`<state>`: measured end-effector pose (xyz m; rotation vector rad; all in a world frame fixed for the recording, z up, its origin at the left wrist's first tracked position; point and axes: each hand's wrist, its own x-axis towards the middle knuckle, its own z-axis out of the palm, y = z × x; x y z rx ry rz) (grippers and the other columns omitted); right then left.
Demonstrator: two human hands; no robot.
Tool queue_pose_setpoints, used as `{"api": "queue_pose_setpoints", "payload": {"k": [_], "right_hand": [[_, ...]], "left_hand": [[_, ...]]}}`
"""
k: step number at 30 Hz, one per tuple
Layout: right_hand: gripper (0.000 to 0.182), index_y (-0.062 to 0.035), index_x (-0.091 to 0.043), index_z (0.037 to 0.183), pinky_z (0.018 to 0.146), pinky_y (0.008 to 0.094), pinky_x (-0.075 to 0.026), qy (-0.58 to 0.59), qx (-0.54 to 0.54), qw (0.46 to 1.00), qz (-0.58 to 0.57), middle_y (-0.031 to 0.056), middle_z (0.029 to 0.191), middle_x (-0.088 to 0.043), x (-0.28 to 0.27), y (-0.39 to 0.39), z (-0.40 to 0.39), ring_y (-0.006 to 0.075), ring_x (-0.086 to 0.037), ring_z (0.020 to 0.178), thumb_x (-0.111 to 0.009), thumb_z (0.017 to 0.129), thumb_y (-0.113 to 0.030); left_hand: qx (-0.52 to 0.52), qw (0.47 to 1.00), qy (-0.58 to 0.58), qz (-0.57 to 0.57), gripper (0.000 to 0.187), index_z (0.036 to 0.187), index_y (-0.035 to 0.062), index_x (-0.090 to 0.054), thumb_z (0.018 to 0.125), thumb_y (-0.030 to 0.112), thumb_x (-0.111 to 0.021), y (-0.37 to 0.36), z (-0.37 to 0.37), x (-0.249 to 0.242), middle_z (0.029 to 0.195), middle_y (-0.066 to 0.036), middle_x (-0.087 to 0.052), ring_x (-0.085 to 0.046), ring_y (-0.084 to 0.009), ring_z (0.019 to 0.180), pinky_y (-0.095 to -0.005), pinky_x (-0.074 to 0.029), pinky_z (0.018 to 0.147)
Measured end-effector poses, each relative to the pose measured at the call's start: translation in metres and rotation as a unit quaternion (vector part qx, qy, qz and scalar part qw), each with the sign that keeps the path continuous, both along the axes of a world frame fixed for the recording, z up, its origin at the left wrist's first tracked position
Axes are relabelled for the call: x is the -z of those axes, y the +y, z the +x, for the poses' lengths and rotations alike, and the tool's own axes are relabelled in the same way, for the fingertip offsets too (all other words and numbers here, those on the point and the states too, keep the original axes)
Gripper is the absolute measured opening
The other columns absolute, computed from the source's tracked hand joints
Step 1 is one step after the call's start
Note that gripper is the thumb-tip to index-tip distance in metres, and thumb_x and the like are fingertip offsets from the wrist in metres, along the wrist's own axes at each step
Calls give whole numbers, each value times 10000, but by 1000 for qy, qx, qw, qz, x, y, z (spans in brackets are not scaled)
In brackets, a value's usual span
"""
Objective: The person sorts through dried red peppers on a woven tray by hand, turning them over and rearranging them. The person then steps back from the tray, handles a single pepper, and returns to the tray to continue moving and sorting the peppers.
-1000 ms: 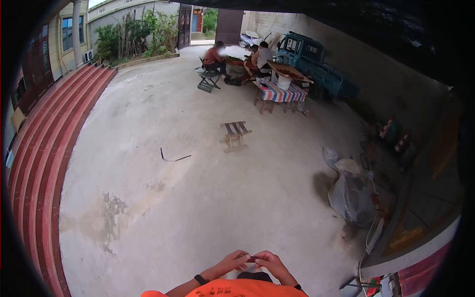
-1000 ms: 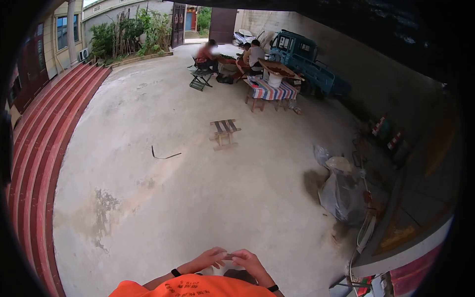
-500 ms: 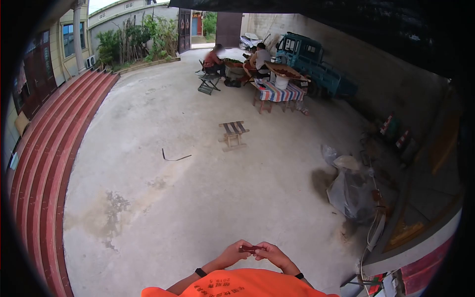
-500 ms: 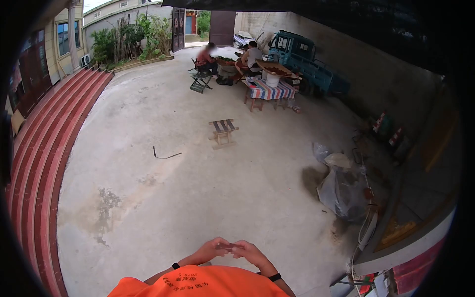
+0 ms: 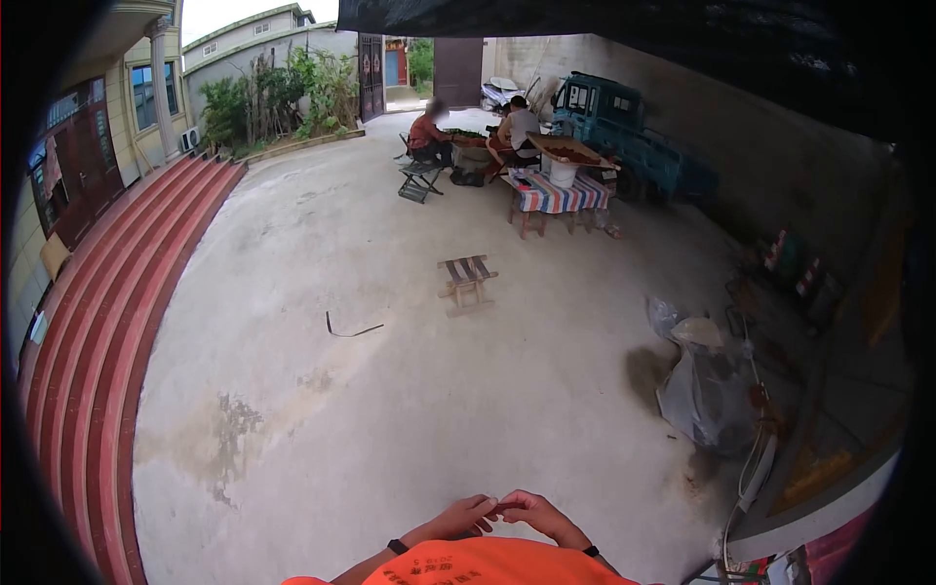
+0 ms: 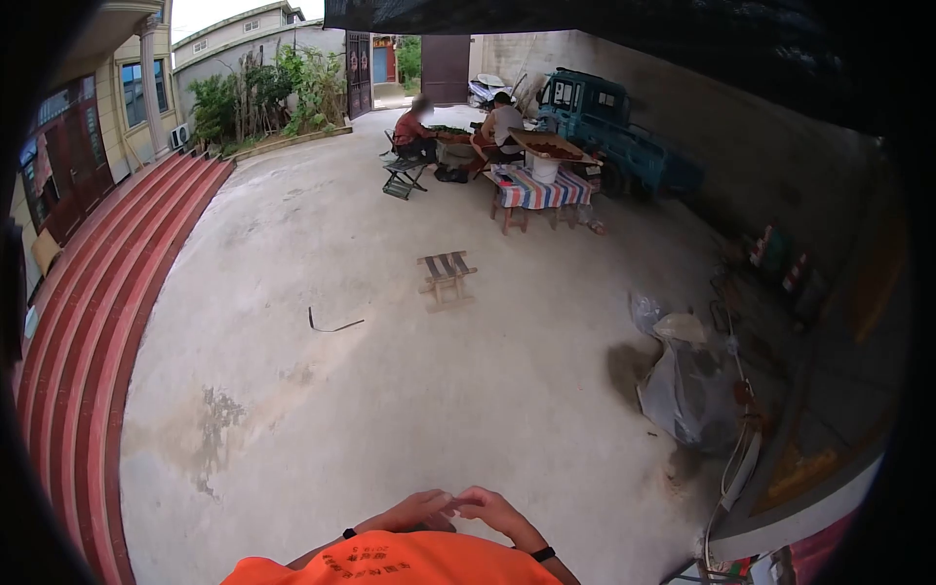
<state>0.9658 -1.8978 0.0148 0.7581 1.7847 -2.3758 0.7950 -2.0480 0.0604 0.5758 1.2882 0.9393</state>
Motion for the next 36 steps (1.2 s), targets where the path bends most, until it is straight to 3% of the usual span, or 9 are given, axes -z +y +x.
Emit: {"api": "queue_pose_setpoints", "payload": {"k": [1, 4, 10, 16, 20, 23, 27, 36], "right_hand": [[211, -50, -612, 1094, 912, 319, -470, -6, -1, 1000, -2, 40, 1060, -659, 2, 8, -2, 149, -603, 993, -651, 890, -89], [245, -45, -605, 1123, 926, 329, -467, -21, 3, 1000, 3, 40, 1078, -654, -7, 36, -16, 153, -602, 993, -653, 887, -88], [326, -25, -571, 1206, 907, 313, -490, -61, 62, 996, 0, 54, 1104, -646, -26, 90, -54, 139, -609, 959, -653, 909, -132], [302, -19, -570, 1182, 893, 288, -493, -69, 51, 996, -5, 60, 1086, -641, -12, 137, -76, 129, -610, 948, -651, 915, -136], [269, -18, -575, 1145, 898, 286, -487, -50, 61, 997, 10, 58, 1067, -635, -3, 181, -89, 134, -603, 969, -650, 907, -117], [284, -16, -573, 1151, 899, 295, -486, -45, 4, 998, 52, 60, 1082, -630, 4, 229, -107, 136, -597, 988, -654, 906, -135], [275, -27, -577, 1156, 882, 309, -493, -25, -18, 998, 52, 59, 1085, -634, 0, 306, -130, 134, -598, 978, -642, 928, -166], [261, -45, -607, 1149, 837, 304, -503, 6, -128, 989, 67, 36, 1013, -646, -8, 474, -149, 127, -601, 910, -611, 959, -224]], "left_hand": [[7, 1000, -27, 10, 566, 1216, 8, -550, 987, 518, -457, 6, -6, -9, 1059, -102, -637, -632, -179, 894, -313, -532, 768], [40, 999, 25, 15, 524, 1193, 3, -552, 983, 480, -499, 44, -27, 6, 1025, -93, -637, -625, -158, 836, -303, -531, 745], [0, 997, 44, 65, 422, 1175, 14, -559, 961, 375, -599, 104, -63, 28, 988, -74, -655, -619, -139, 793, -274, -516, 674], [19, 994, 110, 17, 392, 1205, 11, -549, 972, 322, -595, 149, -85, 20, 985, -102, -672, -638, -142, 796, -271, -523, 669], [-54, 998, 19, 33, 363, 1238, 5, -539, 985, 262, -576, 182, -91, 42, 1002, -110, -678, -660, -148, 810, -275, -541, 682], [-68, 998, 15, 9, 331, 1199, -15, -557, 984, 236, -574, 218, -101, 44, 994, -102, -674, -668, -151, 812, -279, -548, 677], [-114, 987, 116, 23, 272, 1112, -3, -588, 950, 215, -613, 289, -114, 42, 992, -82, -671, -662, -144, 820, -278, -538, 669], [-150, 978, 146, -4, 318, 1135, 11, -584, 923, 237, -656, 440, -102, -1, 1035, -71, -662, -646, -157, 862, -292, -523, 672]]}}
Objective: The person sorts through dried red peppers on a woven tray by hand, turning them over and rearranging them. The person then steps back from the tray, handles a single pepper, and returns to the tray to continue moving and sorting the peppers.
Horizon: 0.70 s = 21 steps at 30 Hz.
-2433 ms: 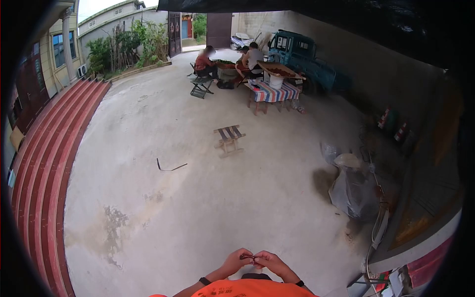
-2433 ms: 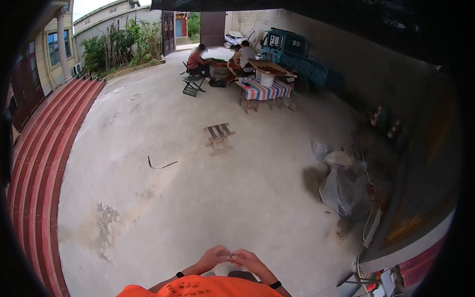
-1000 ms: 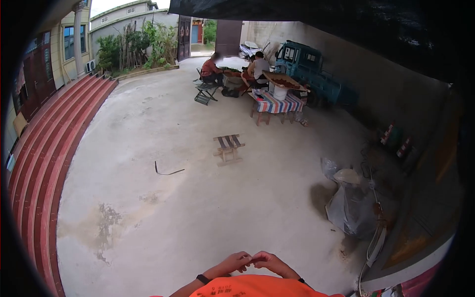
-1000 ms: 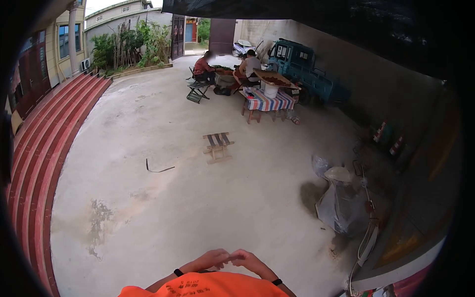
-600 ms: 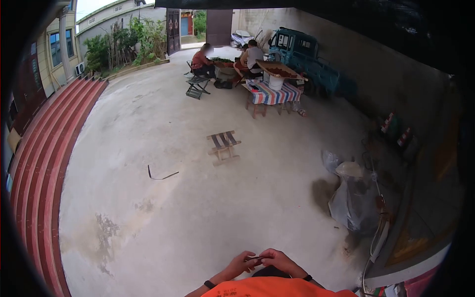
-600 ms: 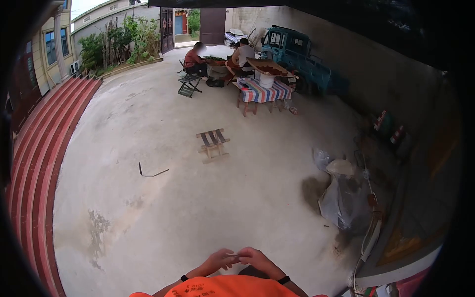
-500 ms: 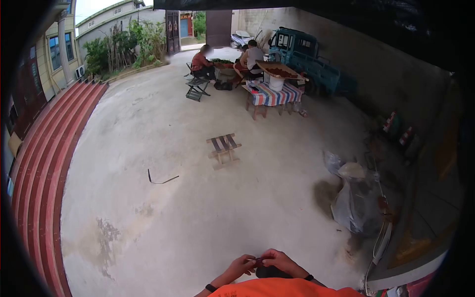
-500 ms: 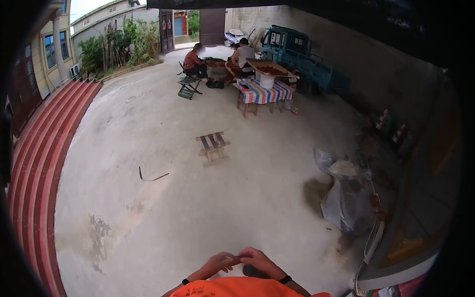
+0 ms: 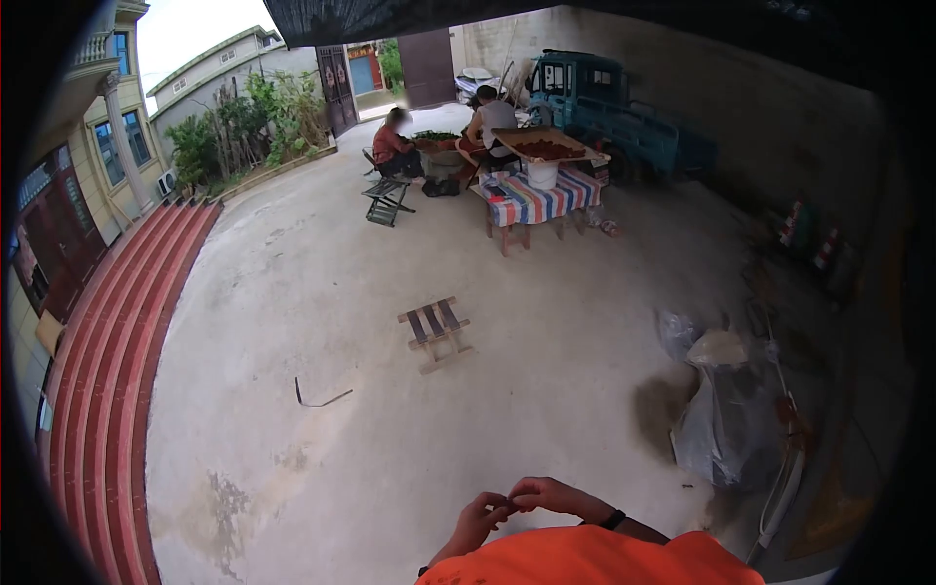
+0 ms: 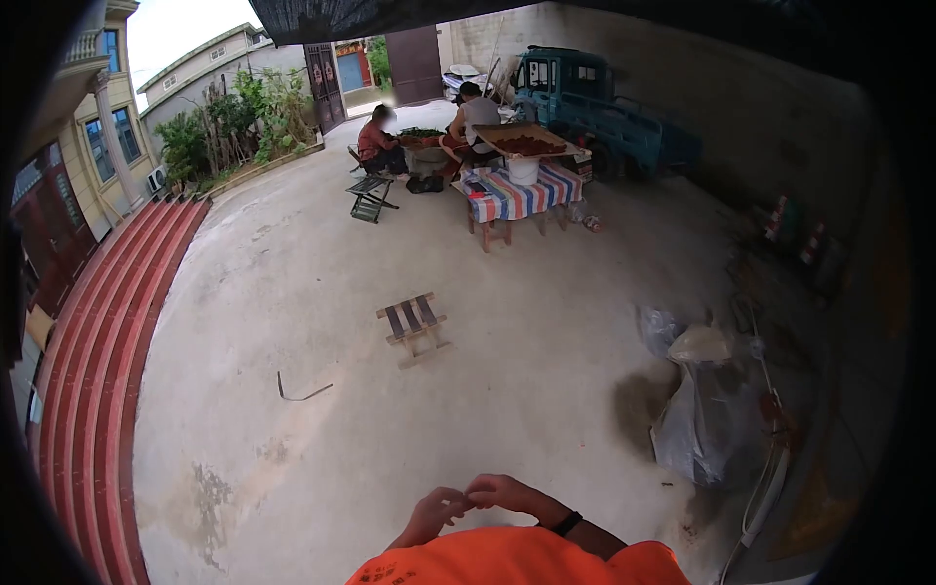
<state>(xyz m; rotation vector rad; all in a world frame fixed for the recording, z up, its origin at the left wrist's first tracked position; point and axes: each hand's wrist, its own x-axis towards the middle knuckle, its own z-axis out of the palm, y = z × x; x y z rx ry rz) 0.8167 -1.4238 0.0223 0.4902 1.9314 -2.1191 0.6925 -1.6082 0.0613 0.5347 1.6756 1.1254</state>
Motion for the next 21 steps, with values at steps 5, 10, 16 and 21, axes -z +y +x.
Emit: {"api": "queue_pose_setpoints", "payload": {"k": [5, 10, 16, 21], "right_hand": [[245, -42, -616, 1135, 826, 297, -499, 8, 14, 1000, -12, 33, 983, -648, 3, 52, -11, 120, -594, 896, -614, 957, -211], [216, -43, -624, 1111, 809, 297, -510, 18, 100, 994, -31, 31, 983, -657, 12, 106, -28, 123, -607, 878, -625, 947, -183], [244, -47, -640, 1079, 764, 284, -508, -5, 180, 984, -8, 39, 984, -660, 9, 194, -68, 127, -621, 853, -667, 912, -223], [183, -42, -639, 1064, 804, 282, -516, -18, 287, 958, -3, 31, 975, -663, -27, 256, -118, 120, -619, 868, -648, 928, -163]], "left_hand": [[2, 1000, 23, 14, 405, 1192, -14, -568, 923, 276, -655, 50, -8, 1, 1045, -92, -655, -628, -162, 830, -302, -522, 658], [140, 990, 12, 5, 444, 1243, -17, -558, 965, 328, -528, 124, -46, 31, 1056, -115, -622, -593, -141, 812, -278, -480, 667], [223, 965, 63, 120, 435, 1245, -3, -545, 976, 337, -517, 234, -112, 55, 1057, -100, -629, -608, -143, 815, -284, -483, 681], [294, 946, 27, 137, 378, 1216, -3, -542, 990, 300, -536, 334, -188, 33, 1040, -91, -643, -637, -148, 796, -280, -502, 674]]}}
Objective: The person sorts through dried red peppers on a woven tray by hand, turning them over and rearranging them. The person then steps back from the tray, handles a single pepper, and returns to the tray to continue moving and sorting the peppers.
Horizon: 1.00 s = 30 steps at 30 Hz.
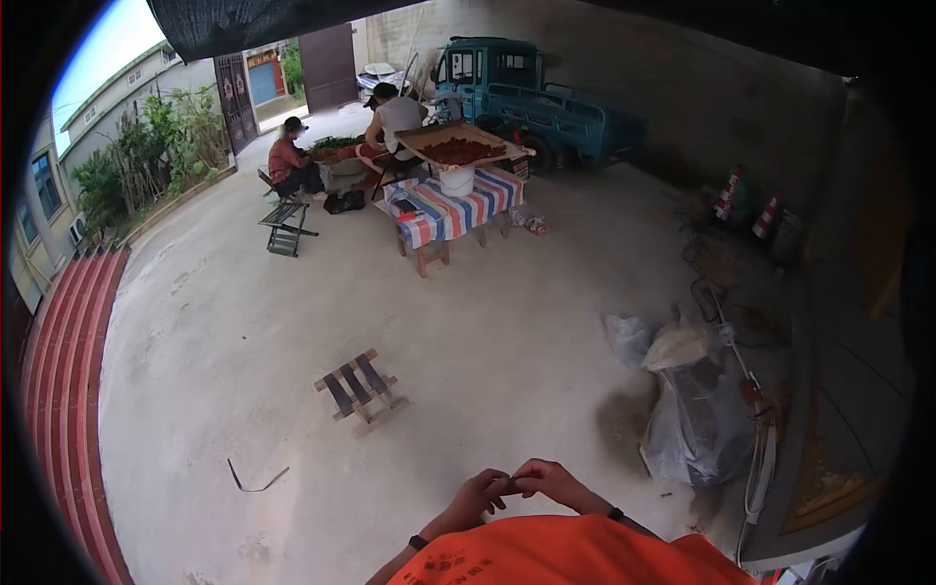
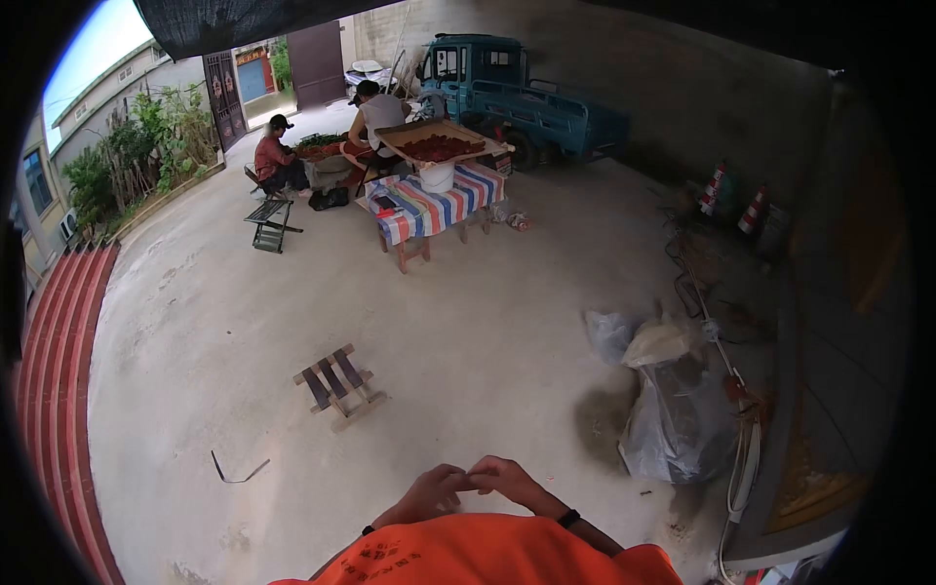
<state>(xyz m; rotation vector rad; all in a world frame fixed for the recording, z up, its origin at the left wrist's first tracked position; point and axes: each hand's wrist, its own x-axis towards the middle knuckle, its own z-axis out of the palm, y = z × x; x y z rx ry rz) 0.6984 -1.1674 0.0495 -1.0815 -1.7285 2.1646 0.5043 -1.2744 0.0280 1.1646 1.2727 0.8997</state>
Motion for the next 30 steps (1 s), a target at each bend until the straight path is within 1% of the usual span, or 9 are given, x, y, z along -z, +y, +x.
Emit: {"api": "queue_pose_setpoints", "payload": {"k": [5, 7, 9, 12, 15, 18, 20, 24, 30], "right_hand": [[166, -37, -636, 1086, 791, 272, -530, 39, 61, 997, -27, 26, 978, -662, 16, 46, -25, 104, -626, 830, -626, 948, -128], [219, -38, -602, 1144, 774, 280, -538, 12, 78, 996, -36, 31, 942, -658, 10, 65, -35, 106, -630, 795, -554, 1000, -196], [285, -45, -612, 1136, 739, 266, -529, -30, 96, 992, -81, 35, 948, -648, 8, 84, -48, 105, -612, 800, -582, 978, -280], [305, -41, -610, 1140, 733, 271, -527, -73, -9, 992, -104, 38, 950, -641, 29, 112, -65, 106, -610, 799, -602, 963, -290], [296, -39, -610, 1137, 742, 277, -520, -63, -92, 992, -50, 39, 965, -640, 41, 145, -98, 111, -608, 805, -613, 953, -271], [265, -37, -613, 1121, 766, 278, -513, -24, -138, 989, -47, 34, 975, -643, 45, 186, -135, 114, -603, 846, -637, 931, -220], [250, -37, -615, 1107, 779, 284, -509, 18, -168, 984, -63, 38, 993, -650, 51, 219, -158, 121, -597, 874, -649, 918, -196], [255, -39, -610, 1098, 780, 290, -501, 8, -237, 971, 9, 43, 1011, -653, 46, 293, -190, 124, -599, 903, -656, 912, -208], [239, -45, -622, 1066, 792, 291, -504, -9, -171, 985, 2, 40, 989, -660, 34, 416, -190, 125, -608, 903, -673, 907, -216]], "left_hand": [[-30, 987, -122, -97, 292, 1186, 4, -547, 990, 220, -563, 64, -42, -3, 1025, -95, -650, -644, -154, 845, -285, -515, 713], [-57, 985, -141, -78, 272, 1182, 5, -547, 988, 195, -569, 78, -52, -10, 1019, -97, -653, -643, -152, 867, -285, -516, 728], [-73, 983, -155, -70, 265, 1181, -3, -544, 959, 132, -595, 87, -61, 1, 1028, -97, -650, -643, -168, 930, -293, -521, 781], [-76, 987, -112, -83, 293, 1181, -10, -540, 919, 84, -630, 101, -75, 0, 1130, -124, -647, -630, -195, 1038, -307, -517, 840], [-111, 989, -32, -91, 335, 1204, -18, -532, 915, 104, -649, 120, -93, -3, 1160, -142, -646, -619, -194, 1071, -298, -516, 838], [-220, 966, -104, -86, 385, 1246, -27, -517, 933, 162, -639, 144, -108, 7, 1145, -148, -650, -637, -197, 1030, -291, -523, 814], [-192, 965, -114, -136, 405, 1257, -33, -519, 948, 209, -620, 168, -126, -1, 1152, -146, -648, -652, -199, 994, -287, -530, 779], [-157, 968, -73, -182, 410, 1227, -34, -554, 963, 278, -592, 238, -144, -20, 1142, -134, -661, -679, -196, 898, -283, -539, 710], [-173, 966, -44, -187, 365, 1172, -35, -588, 954, 257, -596, 371, -146, -20, 1060, -114, -685, -684, -172, 810, -285, -536, 676]]}}
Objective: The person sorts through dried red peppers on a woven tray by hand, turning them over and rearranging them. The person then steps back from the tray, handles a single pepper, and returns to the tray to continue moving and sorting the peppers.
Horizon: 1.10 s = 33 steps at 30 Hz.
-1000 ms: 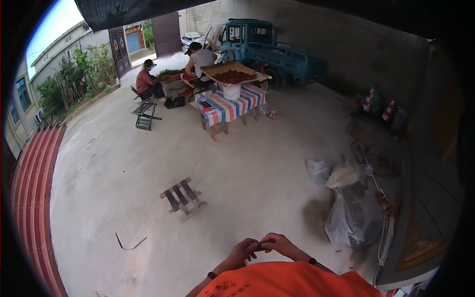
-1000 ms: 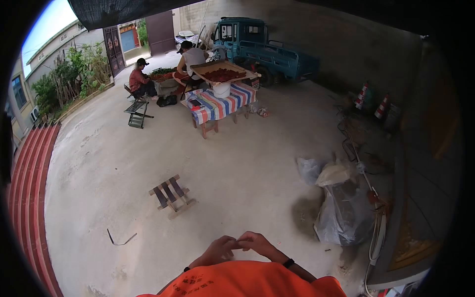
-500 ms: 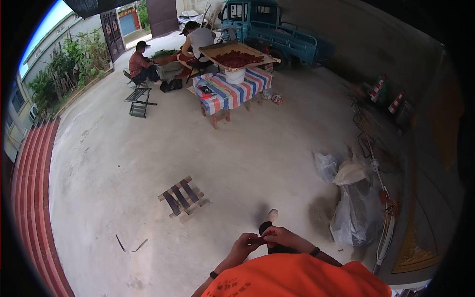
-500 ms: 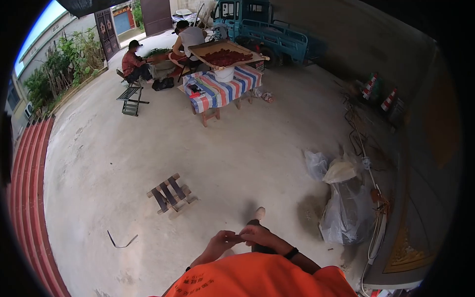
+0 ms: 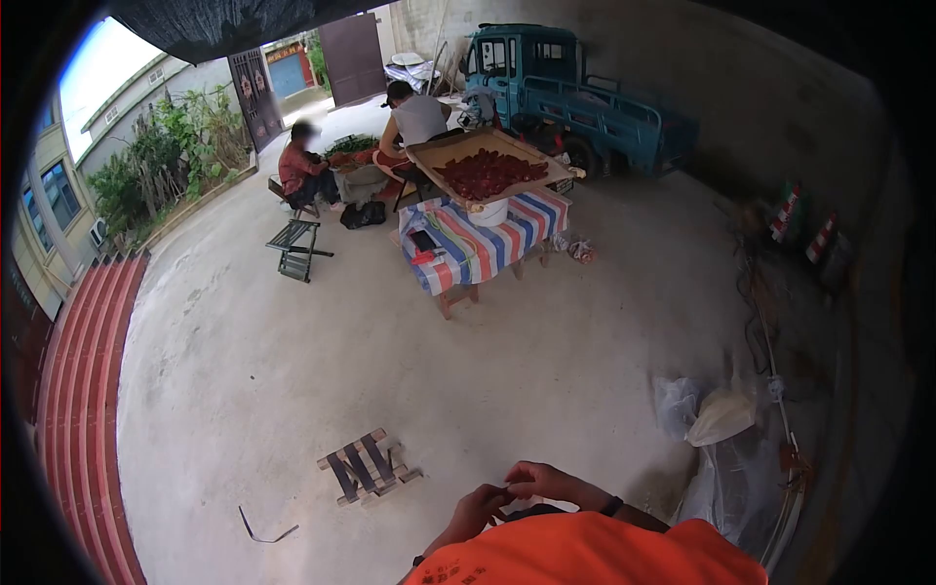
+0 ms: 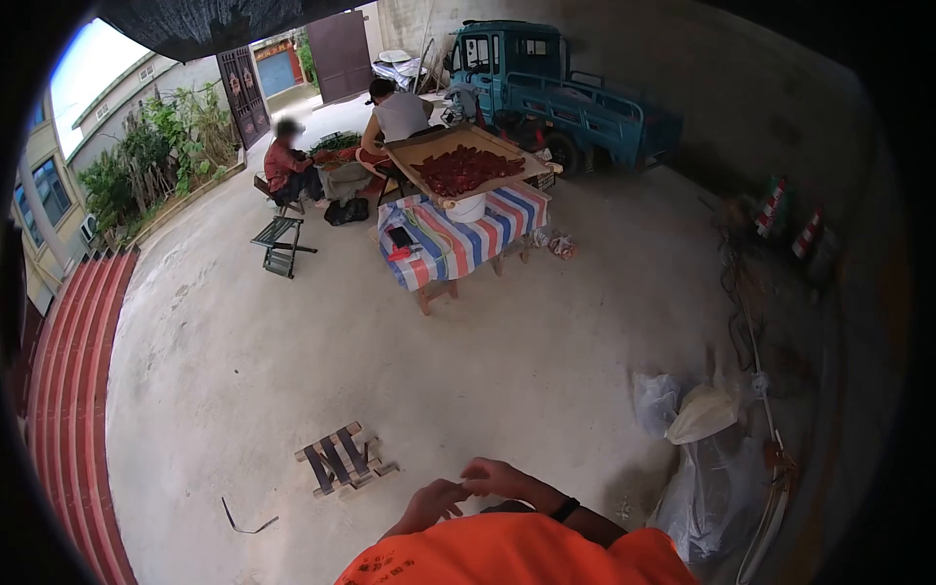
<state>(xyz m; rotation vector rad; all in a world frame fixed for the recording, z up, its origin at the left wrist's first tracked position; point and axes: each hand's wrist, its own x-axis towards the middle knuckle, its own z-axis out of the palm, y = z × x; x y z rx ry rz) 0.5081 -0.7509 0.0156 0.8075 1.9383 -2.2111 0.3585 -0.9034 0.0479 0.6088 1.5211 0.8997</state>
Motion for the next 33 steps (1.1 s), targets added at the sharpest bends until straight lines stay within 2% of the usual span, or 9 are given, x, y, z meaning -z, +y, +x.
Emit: {"api": "queue_pose_setpoints", "payload": {"k": [6, 8, 11, 13, 17, 19, 22, 25, 33], "right_hand": [[209, -43, -635, 1063, 812, 295, -514, 38, 40, 998, -23, 49, 989, -672, 25, 87, -1, 125, -619, 917, -681, 899, -164], [189, -47, -638, 1054, 825, 297, -515, 37, 58, 997, -39, 37, 977, -675, 22, 107, -5, 124, -622, 925, -685, 892, -133], [187, -46, -638, 1052, 845, 298, -513, 29, 60, 998, -16, 31, 977, -677, 18, 140, -13, 122, -624, 939, -689, 884, -111], [203, -43, -631, 1064, 857, 299, -512, 22, 64, 998, 0, 35, 985, -677, 14, 167, -22, 122, -623, 948, -691, 882, -109], [292, -24, -573, 1167, 846, 307, -525, 4, 97, 995, -24, 70, 1037, -663, 15, 228, -46, 143, -629, 922, -663, 919, -151], [283, -16, -572, 1165, 826, 306, -531, -11, 146, 988, -43, 78, 1055, -661, 9, 259, -67, 152, -638, 924, -627, 940, -178], [271, -13, -571, 1159, 826, 304, -529, -15, 163, 985, -48, 71, 1045, -657, -1, 302, -103, 149, -637, 915, -614, 947, -176], [252, -11, -571, 1162, 817, 296, -528, -6, 191, 981, -31, 67, 1012, -656, -5, 330, -135, 141, -630, 882, -601, 957, -154], [177, -37, -615, 1097, 808, 273, -511, -38, 186, 981, -29, 35, 967, -672, 7, 406, -147, 107, -613, 853, -619, 938, -115]], "left_hand": [[6, 999, 37, 34, 361, 1181, -3, -592, 977, 290, -533, 89, -4, 5, 1040, -109, -674, -662, -177, 868, -303, -530, 682], [51, 989, 106, 94, 394, 1195, -3, -589, 993, 319, -488, 110, -15, 41, 1050, -102, -663, -652, -178, 884, -308, -529, 701], [176, 968, 154, 87, 452, 1236, -13, -570, 1011, 353, -429, 153, -36, 2, 1085, -96, -647, -642, -180, 886, -311, -525, 732], [216, 965, 127, 80, 472, 1260, -20, -555, 1018, 361, -417, 187, -52, -3, 1107, -94, -638, -637, -178, 884, -308, -520, 753], [143, 988, 9, 65, 467, 1248, -24, -552, 1005, 370, -495, 254, -91, 24, 1082, -99, -635, -619, -157, 912, -294, -505, 787], [106, 993, -41, 34, 409, 1259, -25, -563, 948, 239, -580, 297, -120, 18, 1110, -109, -620, -615, -174, 951, -311, -506, 782], [109, 992, -11, 65, 416, 1266, -20, -557, 946, 244, -592, 350, -161, 1, 1107, -89, -633, -606, -162, 949, -312, -501, 773], [101, 985, -26, 139, 407, 1230, 7, -576, 950, 298, -624, 382, -188, 27, 995, -70, -665, -613, -138, 839, -291, -504, 723], [195, 977, -46, 70, 362, 1246, 40, -572, 948, 237, -623, 461, -206, 26, 1053, -64, -676, -629, -145, 879, -281, -508, 740]]}}
